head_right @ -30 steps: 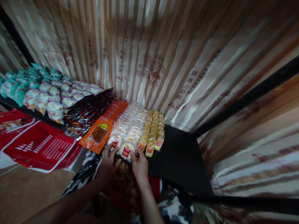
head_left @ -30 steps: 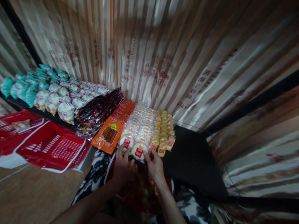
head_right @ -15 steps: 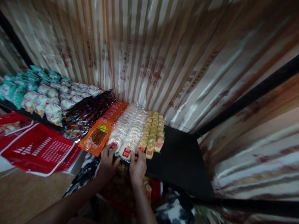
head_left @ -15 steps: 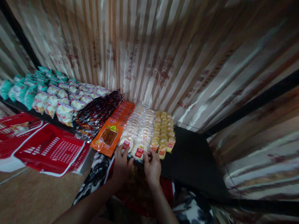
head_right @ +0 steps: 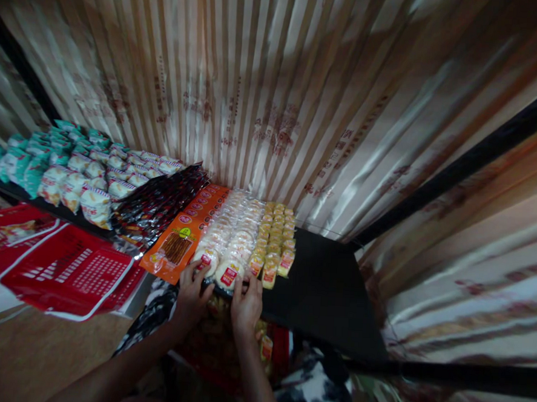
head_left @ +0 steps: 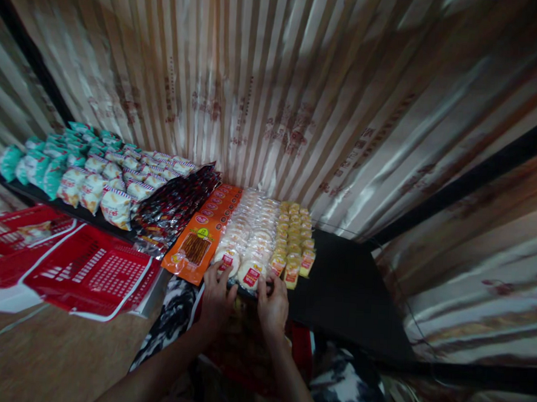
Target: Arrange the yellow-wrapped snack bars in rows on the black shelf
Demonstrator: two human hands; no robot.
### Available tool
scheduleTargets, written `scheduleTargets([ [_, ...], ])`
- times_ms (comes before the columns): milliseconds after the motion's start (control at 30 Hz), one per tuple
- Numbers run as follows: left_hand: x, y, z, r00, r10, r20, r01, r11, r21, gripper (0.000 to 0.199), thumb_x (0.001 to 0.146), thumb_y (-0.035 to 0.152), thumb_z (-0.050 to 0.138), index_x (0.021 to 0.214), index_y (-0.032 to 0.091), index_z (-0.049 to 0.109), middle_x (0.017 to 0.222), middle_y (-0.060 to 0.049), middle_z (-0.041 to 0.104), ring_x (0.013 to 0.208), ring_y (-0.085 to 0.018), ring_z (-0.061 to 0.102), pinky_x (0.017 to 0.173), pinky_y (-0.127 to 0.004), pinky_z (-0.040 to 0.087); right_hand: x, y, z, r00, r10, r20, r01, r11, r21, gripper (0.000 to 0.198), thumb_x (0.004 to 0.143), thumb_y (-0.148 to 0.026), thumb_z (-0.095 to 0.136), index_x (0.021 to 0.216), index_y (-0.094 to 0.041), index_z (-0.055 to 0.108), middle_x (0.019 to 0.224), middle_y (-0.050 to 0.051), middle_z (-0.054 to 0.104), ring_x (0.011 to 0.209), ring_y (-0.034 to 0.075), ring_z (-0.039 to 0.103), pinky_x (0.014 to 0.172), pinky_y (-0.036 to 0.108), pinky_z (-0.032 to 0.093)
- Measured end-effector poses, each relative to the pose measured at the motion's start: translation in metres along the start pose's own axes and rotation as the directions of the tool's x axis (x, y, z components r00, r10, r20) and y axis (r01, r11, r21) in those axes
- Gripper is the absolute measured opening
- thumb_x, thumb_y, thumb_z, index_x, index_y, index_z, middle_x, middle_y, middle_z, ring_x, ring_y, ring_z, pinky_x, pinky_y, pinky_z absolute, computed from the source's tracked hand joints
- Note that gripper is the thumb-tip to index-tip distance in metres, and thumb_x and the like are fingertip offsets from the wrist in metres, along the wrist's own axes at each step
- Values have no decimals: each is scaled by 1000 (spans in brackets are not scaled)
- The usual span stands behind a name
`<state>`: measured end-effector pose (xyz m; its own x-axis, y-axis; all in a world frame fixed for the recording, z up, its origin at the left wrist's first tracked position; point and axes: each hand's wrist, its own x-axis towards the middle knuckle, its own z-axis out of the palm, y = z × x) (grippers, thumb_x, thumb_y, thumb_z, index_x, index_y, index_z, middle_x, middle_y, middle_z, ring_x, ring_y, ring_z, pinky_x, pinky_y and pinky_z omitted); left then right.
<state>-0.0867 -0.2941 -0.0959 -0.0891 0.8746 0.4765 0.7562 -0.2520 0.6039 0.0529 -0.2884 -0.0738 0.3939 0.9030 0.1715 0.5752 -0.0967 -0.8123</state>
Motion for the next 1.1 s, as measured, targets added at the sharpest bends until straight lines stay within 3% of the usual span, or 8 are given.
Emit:
scheduleTargets([
  [167, 1, -2, -1, 1000, 8, -19, -8, 1000, -17, 35, 80, 20, 54, 115, 17, 56, 121, -13, 48, 113, -26, 45, 93, -46, 43, -8, -2, 4, 999, 32, -43, -27, 994, 102, 54, 79, -48, 49, 122, -16, 43, 104, 10, 52, 66, 13, 58, 60, 27, 50],
  [467, 5, -6, 0, 1000, 9, -8, -9, 999, -39, 30, 82, 22, 55, 112, 18, 57, 119, -12, 48, 110, -25, 45, 94, -45, 42, -14, -4, 12, 977, -214, 22, 214, 952, -218, 38, 86, -45, 40, 108, -23, 63, 94, 7, 48, 76, 17, 56, 61, 27, 48],
  [833, 9, -8, 1, 1000, -5, -8, 5, 997, -73, 27, 83, 22, 53, 110, 19, 58, 116, -10, 48, 109, -24, 46, 94, -45, 42, -10, -1, 16, 966, -256, 35, 256, 924, -283, 38, 90, -40, 34, 110, -20, 61, 94, 8, 52, 81, 18, 57, 72, 28, 47],
  [1100, 10, -8, -2, 1000, -15, -4, 15, 997, -71, 25, 84, 23, 52, 108, 19, 59, 115, -10, 50, 109, -24, 47, 93, -44, 43, -4, 4, 15, 964, -255, 76, 266, 928, -259, 37, 90, -38, 35, 109, -22, 62, 95, 7, 53, 82, 17, 57, 70, 27, 47],
])
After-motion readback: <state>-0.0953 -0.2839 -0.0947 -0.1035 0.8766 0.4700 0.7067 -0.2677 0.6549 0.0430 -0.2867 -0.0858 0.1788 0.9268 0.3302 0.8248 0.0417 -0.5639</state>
